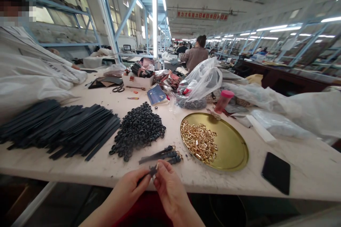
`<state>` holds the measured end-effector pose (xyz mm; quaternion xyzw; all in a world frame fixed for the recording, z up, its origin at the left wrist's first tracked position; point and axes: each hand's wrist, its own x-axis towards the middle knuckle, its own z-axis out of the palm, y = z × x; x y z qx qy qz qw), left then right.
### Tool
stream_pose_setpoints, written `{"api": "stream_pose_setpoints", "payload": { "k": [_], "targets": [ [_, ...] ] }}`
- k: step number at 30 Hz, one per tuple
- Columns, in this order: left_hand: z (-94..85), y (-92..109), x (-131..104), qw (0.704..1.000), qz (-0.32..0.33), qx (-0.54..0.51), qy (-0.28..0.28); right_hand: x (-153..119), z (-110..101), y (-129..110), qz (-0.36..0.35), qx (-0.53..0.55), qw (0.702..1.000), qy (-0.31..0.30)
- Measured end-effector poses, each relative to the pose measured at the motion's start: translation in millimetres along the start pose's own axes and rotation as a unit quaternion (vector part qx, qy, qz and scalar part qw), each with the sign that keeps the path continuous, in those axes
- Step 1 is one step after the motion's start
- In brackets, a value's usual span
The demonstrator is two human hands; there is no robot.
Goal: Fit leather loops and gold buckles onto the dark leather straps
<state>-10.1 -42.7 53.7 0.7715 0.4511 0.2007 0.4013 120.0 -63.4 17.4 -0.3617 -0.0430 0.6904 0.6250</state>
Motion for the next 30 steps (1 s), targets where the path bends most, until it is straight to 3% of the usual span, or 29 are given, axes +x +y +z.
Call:
{"api": "stream_pose_setpoints", "payload": {
  "k": [4,9,12,15,17,21,25,30],
  "targets": [
    [-1.9,-5,-2,0.998,0.012,0.035,-0.042,1,-5,4,0.018,-0.009,1.0,-0.008],
    [-8.6,-6,1,0.998,0.013,0.049,-0.04,3,-5,11,0.025,-0.008,1.0,0.006],
    [-7.9,-5,6,0.999,-0.01,-0.016,-0.046,2,-3,15,-0.048,-0.105,0.993,-0.003],
    [-5.5,-4,11,0.994,-0.047,-0.086,-0.052,5,-4,14,-0.132,-0.228,0.965,0.018],
    [-4.8,-5,13,0.992,-0.062,-0.099,-0.055,8,-5,13,-0.159,-0.254,0.953,0.038],
    [-3.8,-8,18,0.988,-0.062,-0.135,-0.054,14,-4,12,-0.169,-0.243,0.954,0.055],
    [-0.5,-15,23,0.979,-0.073,-0.183,-0.045,15,-3,12,-0.164,-0.313,0.935,0.03],
    [3.5,-20,28,0.95,-0.153,-0.256,-0.094,19,-5,4,-0.171,-0.395,0.902,0.033]
  ]
}}
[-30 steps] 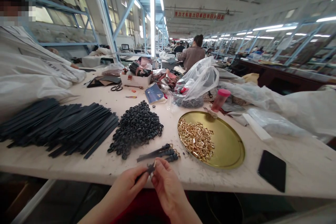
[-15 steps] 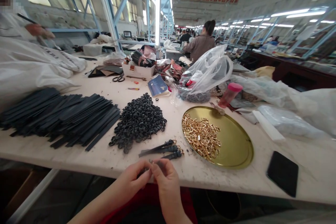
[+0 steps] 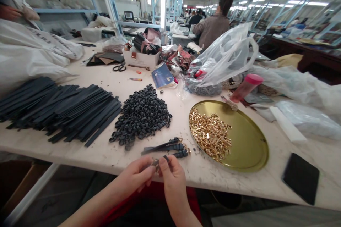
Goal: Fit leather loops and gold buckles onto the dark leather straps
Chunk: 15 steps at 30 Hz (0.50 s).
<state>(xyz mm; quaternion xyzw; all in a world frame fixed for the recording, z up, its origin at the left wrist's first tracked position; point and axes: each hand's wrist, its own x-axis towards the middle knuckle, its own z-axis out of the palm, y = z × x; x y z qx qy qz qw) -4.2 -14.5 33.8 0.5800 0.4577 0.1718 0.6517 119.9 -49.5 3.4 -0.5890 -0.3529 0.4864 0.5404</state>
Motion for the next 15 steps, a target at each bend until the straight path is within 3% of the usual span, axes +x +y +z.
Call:
{"api": "stream_pose_setpoints", "payload": {
  "k": [7,15],
  "targets": [
    [6.3,-1.4,4.6,0.998,-0.031,-0.048,0.022,6.6,-3.2,-4.1,-0.021,-0.047,0.999,0.006],
    [10.5,-1.3,-1.6,0.998,-0.033,-0.05,0.033,-1.0,-9.0,-5.9,-0.122,-0.178,0.976,0.031]
  ]
}}
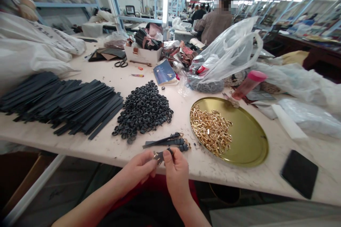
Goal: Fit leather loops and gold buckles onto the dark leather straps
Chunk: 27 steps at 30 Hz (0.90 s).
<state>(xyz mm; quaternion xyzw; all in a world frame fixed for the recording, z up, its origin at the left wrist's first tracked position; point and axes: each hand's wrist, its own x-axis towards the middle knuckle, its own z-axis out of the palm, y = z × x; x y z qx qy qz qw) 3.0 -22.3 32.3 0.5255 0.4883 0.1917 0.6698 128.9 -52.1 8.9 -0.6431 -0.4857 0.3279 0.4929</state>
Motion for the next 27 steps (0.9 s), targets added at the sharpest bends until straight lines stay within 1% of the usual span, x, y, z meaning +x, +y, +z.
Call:
{"api": "stream_pose_setpoints", "payload": {
  "k": [2,4,5,6,7,9,11,13,15,17,18,19,20,21,22,23,25,27],
  "targets": [
    [0.5,1,-4,1.0,0.011,0.007,0.003,-4,-4,-5,-0.042,-0.014,0.999,-0.017],
    [1.1,3,-11,0.998,0.042,0.045,0.025,-9,-9,-11,-0.105,-0.027,0.993,-0.045],
    [1.4,5,-15,0.995,0.059,0.066,0.035,-11,-12,-14,-0.126,-0.03,0.99,-0.057],
    [1.4,6,-19,0.993,0.071,0.082,0.04,-13,-14,-15,-0.127,-0.03,0.989,-0.065],
    [1.3,8,-23,0.992,0.077,0.089,0.035,-14,-16,-16,-0.11,-0.024,0.991,-0.071],
    [-0.1,8,-28,0.994,0.065,0.083,0.009,-15,-18,-17,-0.049,0.0,0.995,-0.088],
    [-2.9,6,-28,0.996,0.049,0.075,-0.004,-15,-17,-16,-0.007,0.026,0.992,-0.124],
    [-6.5,2,-22,0.997,0.045,0.066,0.007,-12,-14,-15,-0.01,0.039,0.987,-0.155],
    [-10.6,-1,-15,0.997,0.056,0.04,0.027,-4,-13,-15,-0.033,0.031,0.981,-0.187],
    [-14.9,-2,-7,0.997,0.073,0.02,0.033,15,-13,-15,-0.052,0.014,0.969,-0.241],
    [-17.2,-1,-3,0.996,0.079,0.022,0.031,29,-13,-14,-0.06,-0.005,0.965,-0.257],
    [-19.6,-1,1,0.996,0.081,0.03,0.028,45,-14,-12,-0.071,-0.035,0.963,-0.256],
    [-22.1,0,6,0.996,0.081,0.04,0.026,63,-14,-9,-0.085,-0.078,0.963,-0.242],
    [-24.9,0,10,0.995,0.079,0.047,0.03,83,-13,-4,-0.109,-0.141,0.963,-0.204],
    [-27.8,0,15,0.995,0.076,0.048,0.04,102,-11,1,-0.136,-0.21,0.952,-0.176],
    [-30.9,-1,20,0.995,0.072,0.043,0.053,120,-9,8,-0.156,-0.272,0.934,-0.172],
    [-36.9,-4,30,0.995,0.063,0.026,0.071,149,-2,21,-0.173,-0.341,0.903,-0.194],
    [-42.1,-7,39,0.996,0.048,0.011,0.071,167,4,32,-0.167,-0.353,0.895,-0.217]
  ]
}}
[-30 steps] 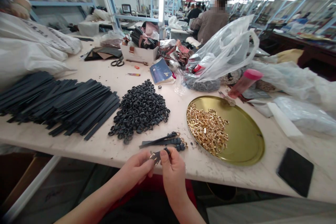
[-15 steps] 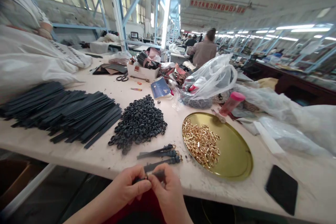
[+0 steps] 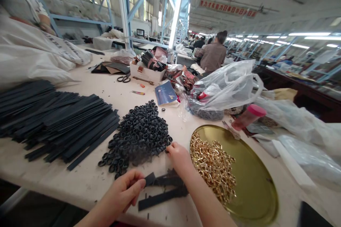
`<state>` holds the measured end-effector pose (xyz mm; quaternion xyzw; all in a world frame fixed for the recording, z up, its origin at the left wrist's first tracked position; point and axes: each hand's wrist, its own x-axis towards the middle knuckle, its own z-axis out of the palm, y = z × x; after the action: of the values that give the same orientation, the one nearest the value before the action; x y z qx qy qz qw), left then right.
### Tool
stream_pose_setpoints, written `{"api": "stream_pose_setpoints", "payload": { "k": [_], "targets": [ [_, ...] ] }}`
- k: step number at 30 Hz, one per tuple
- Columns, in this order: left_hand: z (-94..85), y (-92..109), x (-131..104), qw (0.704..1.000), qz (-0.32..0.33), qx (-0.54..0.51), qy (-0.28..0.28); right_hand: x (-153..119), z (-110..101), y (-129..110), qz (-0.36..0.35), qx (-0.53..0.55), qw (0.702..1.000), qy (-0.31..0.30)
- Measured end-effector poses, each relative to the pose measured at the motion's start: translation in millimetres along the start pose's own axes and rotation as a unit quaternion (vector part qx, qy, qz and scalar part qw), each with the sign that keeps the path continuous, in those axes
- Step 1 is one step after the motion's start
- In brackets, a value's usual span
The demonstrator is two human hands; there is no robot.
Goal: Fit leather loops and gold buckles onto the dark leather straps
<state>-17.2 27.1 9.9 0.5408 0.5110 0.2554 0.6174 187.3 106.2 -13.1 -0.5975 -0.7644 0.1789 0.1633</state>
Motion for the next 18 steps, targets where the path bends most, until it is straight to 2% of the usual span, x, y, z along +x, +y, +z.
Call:
{"api": "stream_pose_setpoints", "payload": {
  "k": [2,5,7,8,9,11,12,13,15,18],
  "targets": [
    [-2.5,-3,7,1.0,-0.017,-0.01,-0.005,7,4,5,0.007,0.013,1.0,-0.005],
    [-3.3,-2,12,0.999,-0.026,-0.015,0.012,1,2,-2,0.021,0.041,0.999,-0.003],
    [-2.5,2,13,0.999,-0.015,-0.016,0.034,-9,-3,-15,0.063,0.168,0.984,-0.013],
    [-1.7,6,13,0.999,-0.007,-0.017,0.045,-16,-6,-23,0.094,0.275,0.957,-0.024],
    [-0.8,9,12,0.998,0.001,-0.018,0.058,-24,-9,-32,0.126,0.393,0.91,-0.036],
    [1.5,17,8,0.997,0.018,-0.016,0.079,-39,-12,-50,0.171,0.59,0.787,-0.052],
    [3.0,19,6,0.996,0.028,-0.01,0.088,-47,-13,-58,0.179,0.643,0.743,-0.052],
    [4.8,21,3,0.995,0.039,0.001,0.096,-53,-12,-64,0.182,0.674,0.714,-0.048],
    [8.8,23,-3,0.992,0.065,0.033,0.107,-65,-10,-73,0.182,0.701,0.689,-0.031],
    [15.3,20,-14,0.984,0.093,0.085,0.123,-78,-6,-77,0.18,0.702,0.69,0.002]
  ]
}}
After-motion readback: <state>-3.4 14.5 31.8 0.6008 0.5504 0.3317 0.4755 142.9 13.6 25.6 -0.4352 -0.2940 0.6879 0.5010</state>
